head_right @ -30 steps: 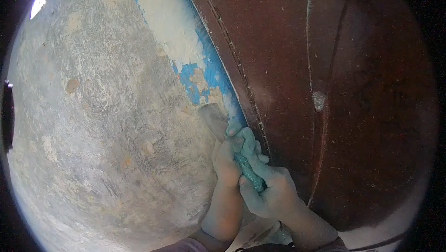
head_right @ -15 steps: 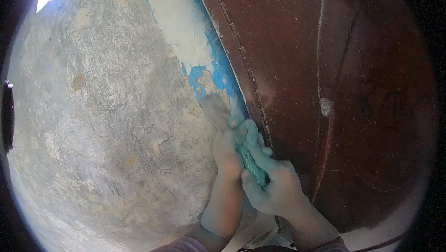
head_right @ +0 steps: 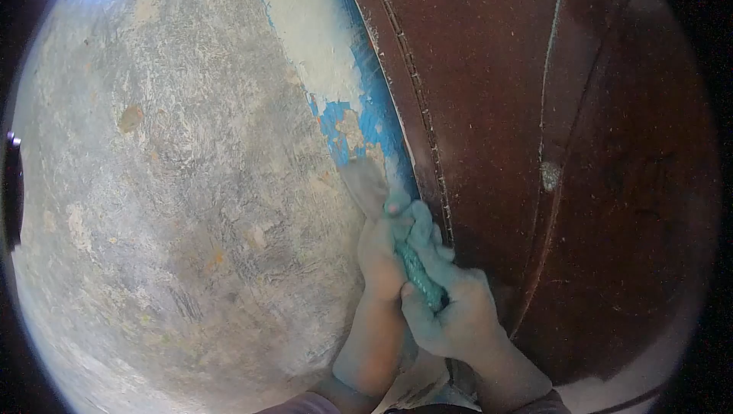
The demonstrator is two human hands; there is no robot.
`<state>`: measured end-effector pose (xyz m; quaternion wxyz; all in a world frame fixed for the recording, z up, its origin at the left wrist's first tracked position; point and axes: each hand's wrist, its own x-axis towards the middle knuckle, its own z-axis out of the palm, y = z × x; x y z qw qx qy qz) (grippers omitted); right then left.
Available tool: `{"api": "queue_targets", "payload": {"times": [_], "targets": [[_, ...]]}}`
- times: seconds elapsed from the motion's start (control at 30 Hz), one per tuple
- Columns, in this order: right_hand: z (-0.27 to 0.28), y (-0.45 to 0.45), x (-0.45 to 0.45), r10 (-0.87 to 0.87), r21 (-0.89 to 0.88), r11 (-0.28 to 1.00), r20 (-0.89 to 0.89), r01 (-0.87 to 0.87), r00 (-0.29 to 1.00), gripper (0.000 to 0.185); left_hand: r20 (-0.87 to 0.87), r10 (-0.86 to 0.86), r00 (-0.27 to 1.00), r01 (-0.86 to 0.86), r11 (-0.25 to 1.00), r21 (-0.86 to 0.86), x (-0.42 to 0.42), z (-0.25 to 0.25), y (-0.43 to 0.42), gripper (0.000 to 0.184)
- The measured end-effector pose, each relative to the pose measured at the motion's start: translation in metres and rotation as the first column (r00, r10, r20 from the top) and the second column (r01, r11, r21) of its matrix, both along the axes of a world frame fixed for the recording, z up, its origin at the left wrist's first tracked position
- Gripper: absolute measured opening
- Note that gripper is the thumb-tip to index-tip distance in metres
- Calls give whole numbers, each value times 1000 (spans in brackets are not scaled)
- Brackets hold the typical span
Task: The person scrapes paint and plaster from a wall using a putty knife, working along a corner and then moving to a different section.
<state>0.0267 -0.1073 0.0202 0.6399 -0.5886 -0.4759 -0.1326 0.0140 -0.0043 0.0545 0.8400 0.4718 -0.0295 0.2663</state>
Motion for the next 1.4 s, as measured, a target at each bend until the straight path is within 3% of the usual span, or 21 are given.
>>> {"api": "queue_targets", "payload": {"times": [0.07,0.13,0.17,0.23,0.27,0.37,0.4,0.53,0.6,0.63,0.7,0.83,0.93,1.13,1.27,1.33,1.4], "targets": [[6,0,1,0,57,998,4,0,1000,51,14,-8,1000,9,1000,-25,2,11,-3,12],[13,-6,-2,28,-83,996,-108,-37,994,51,58,-38,998,39,999,-21,2,10,-1,15],[9,-5,-3,28,-84,996,-97,-36,995,51,69,-37,997,39,999,-21,0,4,1,15],[-6,-1,-6,-83,-27,996,116,86,990,51,23,-73,997,73,997,-15,-6,-9,4,16],[-6,-2,-8,-21,-61,998,-2,21,1000,50,53,-75,996,77,996,-43,-3,-12,4,17],[1,3,0,-29,89,996,54,24,998,50,93,-117,989,126,988,-94,2,3,0,16],[14,-3,-6,-23,-19,1000,-11,23,1000,50,18,-24,1000,25,997,-73,2,10,-2,15],[4,0,-8,-77,-12,997,47,78,996,50,-62,7,998,-10,999,-42,-2,5,1,13],[-7,1,-8,-97,-1,995,115,97,989,50,66,-140,988,142,989,-31,-2,-7,5,12],[-4,2,-9,-94,4,996,116,94,989,50,66,-137,988,139,990,-27,-2,-3,4,12],[7,-3,-11,-7,-58,998,-68,3,998,43,88,-138,986,142,989,-33,1,4,1,12],[24,-6,-18,-47,-159,987,-73,35,996,46,59,-166,984,168,985,-28,2,11,6,11],[-2,-1,-18,-149,-47,987,87,153,985,50,73,-193,978,195,981,-14,-3,-10,6,11],[11,2,-16,-140,30,990,80,138,987,52,138,-244,960,251,967,-37,1,7,3,10],[0,-2,-24,-139,-138,981,-24,134,990,51,89,-185,979,185,983,7,-5,-6,5,8],[-19,3,-20,-248,-51,962,245,268,937,49,98,-116,988,109,991,76,-7,-21,7,5],[-29,8,-20,-298,-26,948,286,318,911,47,118,-128,985,112,984,138,-11,-29,10,5]]}}
